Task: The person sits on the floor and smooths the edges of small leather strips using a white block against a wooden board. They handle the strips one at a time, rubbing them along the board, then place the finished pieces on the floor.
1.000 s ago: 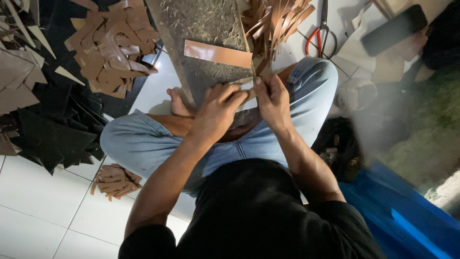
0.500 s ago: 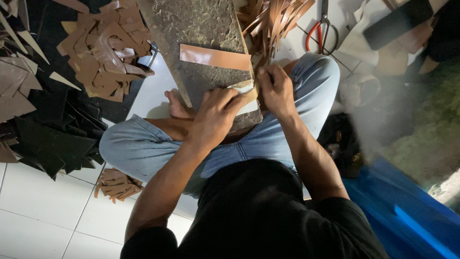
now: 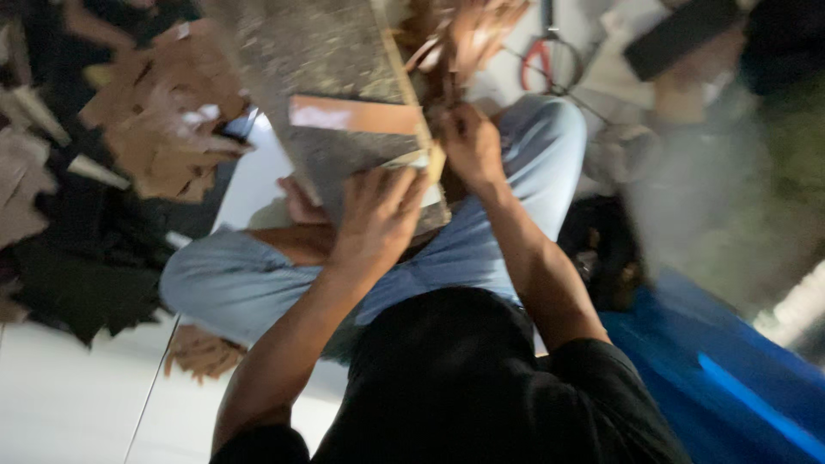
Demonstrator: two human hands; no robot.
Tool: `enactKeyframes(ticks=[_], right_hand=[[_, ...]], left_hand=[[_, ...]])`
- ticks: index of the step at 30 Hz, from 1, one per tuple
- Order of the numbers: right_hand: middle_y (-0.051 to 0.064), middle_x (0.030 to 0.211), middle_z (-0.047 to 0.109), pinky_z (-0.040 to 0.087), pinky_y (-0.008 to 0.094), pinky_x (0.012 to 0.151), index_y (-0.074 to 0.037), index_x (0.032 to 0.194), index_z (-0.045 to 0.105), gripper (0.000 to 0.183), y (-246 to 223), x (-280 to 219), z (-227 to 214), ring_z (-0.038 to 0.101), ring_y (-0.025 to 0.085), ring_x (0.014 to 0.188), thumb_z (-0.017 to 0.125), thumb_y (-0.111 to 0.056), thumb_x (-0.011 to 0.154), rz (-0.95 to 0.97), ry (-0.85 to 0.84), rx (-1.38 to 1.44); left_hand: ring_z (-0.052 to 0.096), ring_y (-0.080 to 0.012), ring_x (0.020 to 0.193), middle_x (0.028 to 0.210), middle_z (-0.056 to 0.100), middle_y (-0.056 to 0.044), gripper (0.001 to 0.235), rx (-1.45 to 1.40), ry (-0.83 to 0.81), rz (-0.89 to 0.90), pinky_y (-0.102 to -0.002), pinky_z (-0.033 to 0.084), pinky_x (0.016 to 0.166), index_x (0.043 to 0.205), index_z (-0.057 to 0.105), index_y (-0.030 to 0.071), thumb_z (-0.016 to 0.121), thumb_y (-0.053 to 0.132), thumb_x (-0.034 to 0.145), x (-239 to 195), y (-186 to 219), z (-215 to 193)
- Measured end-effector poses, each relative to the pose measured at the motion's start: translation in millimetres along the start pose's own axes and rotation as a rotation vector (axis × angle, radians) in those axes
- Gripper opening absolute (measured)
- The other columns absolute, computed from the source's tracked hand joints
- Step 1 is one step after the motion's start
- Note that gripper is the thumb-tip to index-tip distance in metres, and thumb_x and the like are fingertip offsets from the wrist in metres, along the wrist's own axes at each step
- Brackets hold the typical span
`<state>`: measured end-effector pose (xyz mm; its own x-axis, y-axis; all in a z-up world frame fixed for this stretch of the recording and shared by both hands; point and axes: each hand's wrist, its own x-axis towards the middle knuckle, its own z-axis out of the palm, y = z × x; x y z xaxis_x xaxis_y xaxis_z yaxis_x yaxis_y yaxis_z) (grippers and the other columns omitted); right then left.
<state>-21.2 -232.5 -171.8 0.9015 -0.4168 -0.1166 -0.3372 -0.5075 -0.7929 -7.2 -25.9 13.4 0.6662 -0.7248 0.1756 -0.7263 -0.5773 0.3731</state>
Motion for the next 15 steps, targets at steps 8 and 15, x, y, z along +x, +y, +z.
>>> enactKeyframes(ticks=[8, 15], right_hand=[[0.018, 0.085, 0.070, 0.055, 0.039, 0.069, -0.003, 0.096, 0.066, 0.011, -15.0, 20.6, -36.3, 0.071, 0.031, 0.077, 0.067, -0.014, 0.098, -0.082, 0.230, 0.056], [0.012, 0.091, 0.062, 0.050, 0.034, 0.072, -0.004, 0.105, 0.062, 0.005, -98.3, -57.7, -140.7, 0.059, 0.021, 0.076, 0.066, -0.003, 0.108, -0.347, 0.341, 0.045]], left_hand=[[0.059, -0.0293, 0.095, 0.103, 0.059, -0.003, 0.038, 0.047, -0.018, -0.070, -0.050, 0.042, 0.072, 0.128, 0.073, 0.022, 0.079, 0.026, 0.091, 2.9, 1.7, 13.0], [0.069, -0.0284, 0.112, 0.123, 0.069, -0.009, 0.028, -0.612, 0.078, -0.294, -0.044, 0.054, 0.093, 0.133, 0.066, 0.019, 0.063, 0.026, 0.106, -7.4, 10.4, 16.1]])
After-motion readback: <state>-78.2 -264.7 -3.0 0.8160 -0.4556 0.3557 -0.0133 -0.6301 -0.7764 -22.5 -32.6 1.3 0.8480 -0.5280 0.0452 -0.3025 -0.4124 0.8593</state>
